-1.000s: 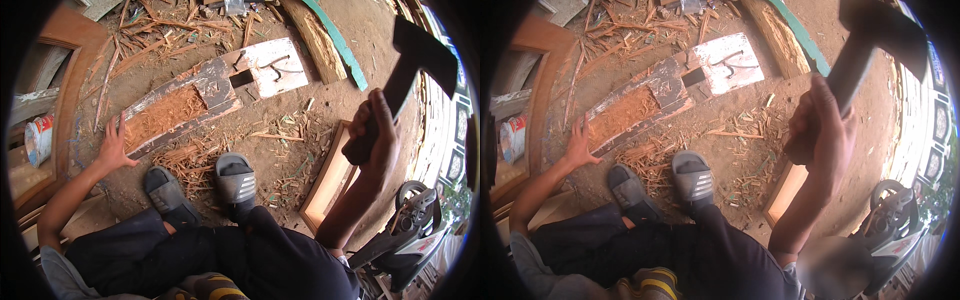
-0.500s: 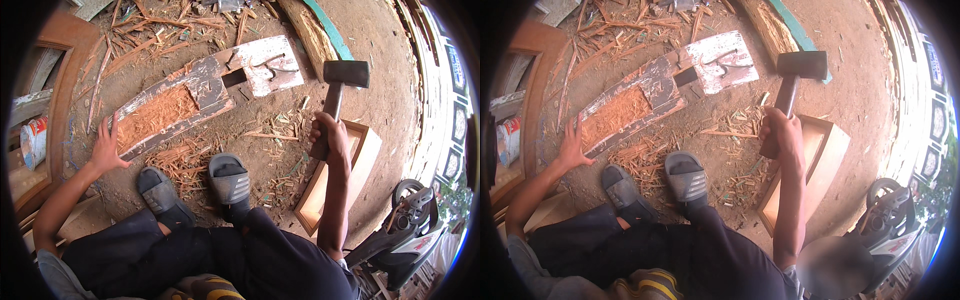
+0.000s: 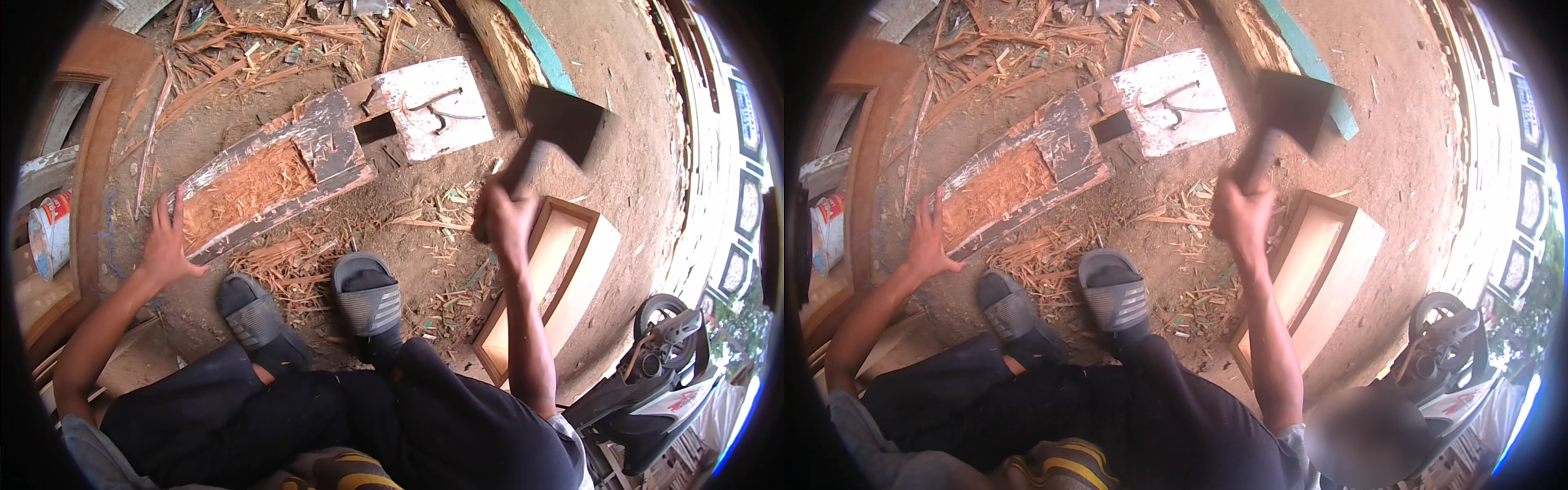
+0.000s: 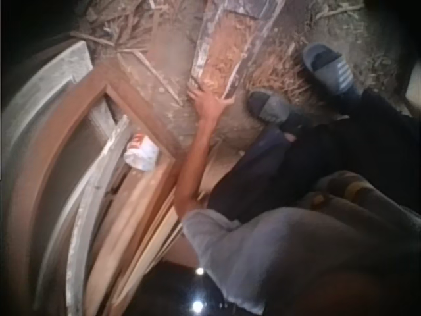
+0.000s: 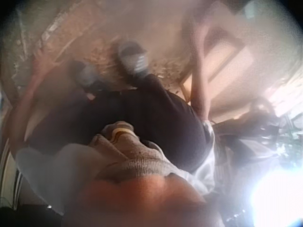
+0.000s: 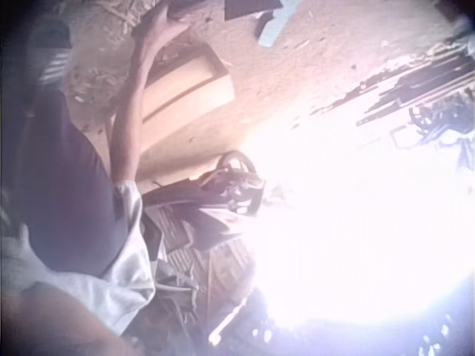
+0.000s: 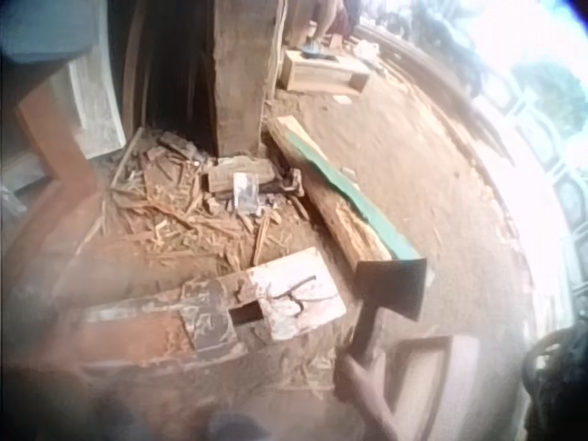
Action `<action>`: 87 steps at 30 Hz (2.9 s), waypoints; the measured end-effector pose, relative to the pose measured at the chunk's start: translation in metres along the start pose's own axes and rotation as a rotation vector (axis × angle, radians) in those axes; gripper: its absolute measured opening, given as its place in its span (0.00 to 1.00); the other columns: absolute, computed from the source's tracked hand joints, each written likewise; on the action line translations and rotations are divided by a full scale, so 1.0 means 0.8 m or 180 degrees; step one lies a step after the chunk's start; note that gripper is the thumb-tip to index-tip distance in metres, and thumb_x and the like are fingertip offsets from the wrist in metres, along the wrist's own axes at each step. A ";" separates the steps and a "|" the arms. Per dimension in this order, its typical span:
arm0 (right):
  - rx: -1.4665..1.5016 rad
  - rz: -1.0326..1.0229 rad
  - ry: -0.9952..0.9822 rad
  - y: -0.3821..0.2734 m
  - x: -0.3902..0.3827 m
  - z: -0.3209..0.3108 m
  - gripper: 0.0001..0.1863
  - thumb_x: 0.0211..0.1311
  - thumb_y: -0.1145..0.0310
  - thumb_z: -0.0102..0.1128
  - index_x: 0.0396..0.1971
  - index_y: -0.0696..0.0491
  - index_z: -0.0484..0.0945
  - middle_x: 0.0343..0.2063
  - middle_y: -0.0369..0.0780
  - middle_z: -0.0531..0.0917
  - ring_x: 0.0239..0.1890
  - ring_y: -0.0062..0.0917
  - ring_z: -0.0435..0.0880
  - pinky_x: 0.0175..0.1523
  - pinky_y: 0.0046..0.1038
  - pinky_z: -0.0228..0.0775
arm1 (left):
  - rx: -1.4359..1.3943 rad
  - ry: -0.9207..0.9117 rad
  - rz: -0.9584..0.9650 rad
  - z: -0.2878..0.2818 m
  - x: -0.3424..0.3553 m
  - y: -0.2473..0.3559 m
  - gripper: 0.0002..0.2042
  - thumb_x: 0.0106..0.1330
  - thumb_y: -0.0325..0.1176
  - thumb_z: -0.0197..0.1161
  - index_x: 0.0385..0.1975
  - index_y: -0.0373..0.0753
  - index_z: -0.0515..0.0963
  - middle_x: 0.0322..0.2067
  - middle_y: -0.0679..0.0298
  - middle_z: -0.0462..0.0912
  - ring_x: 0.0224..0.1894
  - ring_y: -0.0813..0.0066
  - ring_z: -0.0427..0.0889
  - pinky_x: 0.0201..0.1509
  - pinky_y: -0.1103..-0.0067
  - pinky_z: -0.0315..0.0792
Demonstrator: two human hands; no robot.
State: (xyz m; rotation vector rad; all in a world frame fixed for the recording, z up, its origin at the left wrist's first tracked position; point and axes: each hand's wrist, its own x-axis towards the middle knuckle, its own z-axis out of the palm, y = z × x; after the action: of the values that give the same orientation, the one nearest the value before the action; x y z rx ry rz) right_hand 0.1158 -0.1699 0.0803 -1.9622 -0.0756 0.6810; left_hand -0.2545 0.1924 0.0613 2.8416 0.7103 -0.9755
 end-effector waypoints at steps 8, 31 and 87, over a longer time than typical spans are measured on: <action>0.0078 0.0907 -0.0440 0.008 0.012 0.037 0.12 0.56 0.64 0.58 0.19 0.55 0.72 0.14 0.35 0.74 0.14 0.19 0.72 0.20 0.25 0.64 | -0.0035 -0.0016 -0.0073 -0.003 -0.007 -0.002 0.74 0.26 0.48 0.82 0.70 0.39 0.29 0.63 0.33 0.46 0.66 0.35 0.50 0.69 0.55 0.54; 0.0119 0.0701 -0.0268 0.022 -0.009 0.052 0.12 0.58 0.66 0.60 0.19 0.54 0.72 0.13 0.35 0.74 0.13 0.20 0.72 0.20 0.25 0.64 | -0.0101 -0.0115 -0.0063 -0.005 -0.012 -0.004 0.76 0.24 0.47 0.84 0.70 0.42 0.26 0.63 0.32 0.45 0.65 0.33 0.50 0.66 0.53 0.60; 0.2887 0.1593 -0.1504 0.049 0.009 0.012 0.07 0.62 0.66 0.53 0.31 0.52 0.67 0.17 0.30 0.66 0.15 0.14 0.64 0.23 0.21 0.61 | -0.0034 0.1148 0.1218 -0.173 0.197 0.384 0.23 0.54 0.45 0.71 0.39 0.35 0.70 0.28 0.55 0.83 0.31 0.65 0.86 0.32 0.77 0.81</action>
State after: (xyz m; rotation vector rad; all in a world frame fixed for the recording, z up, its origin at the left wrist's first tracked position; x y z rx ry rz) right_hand 0.1077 -0.1792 0.0411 -0.9169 0.3880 1.2319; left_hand 0.0691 0.0089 0.0492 3.0094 0.1662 -0.4098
